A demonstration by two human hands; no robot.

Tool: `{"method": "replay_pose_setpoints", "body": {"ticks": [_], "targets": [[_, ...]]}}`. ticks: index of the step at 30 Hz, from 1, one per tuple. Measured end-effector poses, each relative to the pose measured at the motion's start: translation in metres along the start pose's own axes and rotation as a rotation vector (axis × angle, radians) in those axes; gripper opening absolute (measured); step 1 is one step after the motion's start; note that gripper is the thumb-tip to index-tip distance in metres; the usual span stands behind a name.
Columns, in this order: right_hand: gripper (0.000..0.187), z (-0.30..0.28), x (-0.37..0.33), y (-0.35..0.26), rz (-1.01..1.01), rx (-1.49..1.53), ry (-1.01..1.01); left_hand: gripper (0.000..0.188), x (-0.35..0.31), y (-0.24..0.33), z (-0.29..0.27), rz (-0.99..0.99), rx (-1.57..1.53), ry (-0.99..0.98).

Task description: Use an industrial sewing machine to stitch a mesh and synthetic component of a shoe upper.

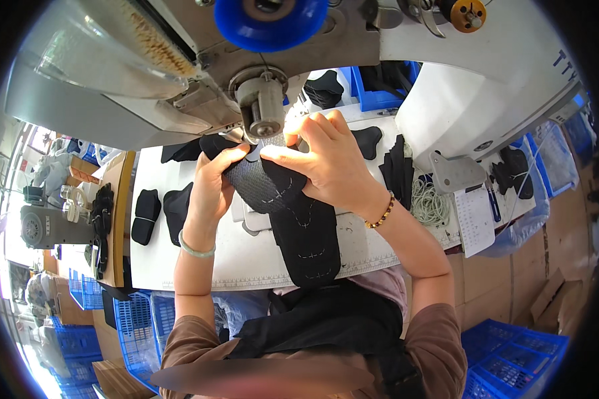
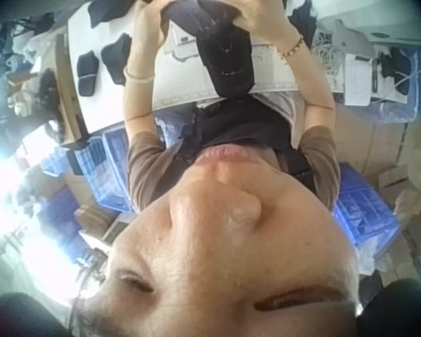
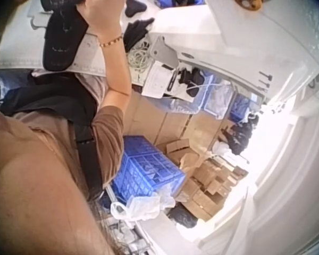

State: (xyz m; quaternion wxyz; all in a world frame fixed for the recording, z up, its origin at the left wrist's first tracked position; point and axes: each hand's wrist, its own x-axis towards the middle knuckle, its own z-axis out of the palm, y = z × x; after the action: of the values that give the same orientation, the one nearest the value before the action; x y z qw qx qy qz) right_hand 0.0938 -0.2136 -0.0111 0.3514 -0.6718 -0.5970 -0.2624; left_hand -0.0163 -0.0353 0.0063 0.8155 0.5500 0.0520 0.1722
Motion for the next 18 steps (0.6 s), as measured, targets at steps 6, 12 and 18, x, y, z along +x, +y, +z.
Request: {"method": "replay_pose_setpoints", "body": {"ticks": [6,12,18], "targets": [[0.057,0.000,0.000,-0.006,0.007,-0.103,0.005,0.014,0.010,0.003,-0.007,-0.061,0.052,0.038],[0.049,0.001,-0.004,-0.010,-0.046,-0.229,0.107,0.013,0.012,-0.003,-0.004,-0.037,-0.043,0.088],[0.051,0.005,-0.010,-0.010,-0.132,-0.228,0.175,0.011,0.002,-0.012,0.004,0.079,-0.064,0.116]]}}
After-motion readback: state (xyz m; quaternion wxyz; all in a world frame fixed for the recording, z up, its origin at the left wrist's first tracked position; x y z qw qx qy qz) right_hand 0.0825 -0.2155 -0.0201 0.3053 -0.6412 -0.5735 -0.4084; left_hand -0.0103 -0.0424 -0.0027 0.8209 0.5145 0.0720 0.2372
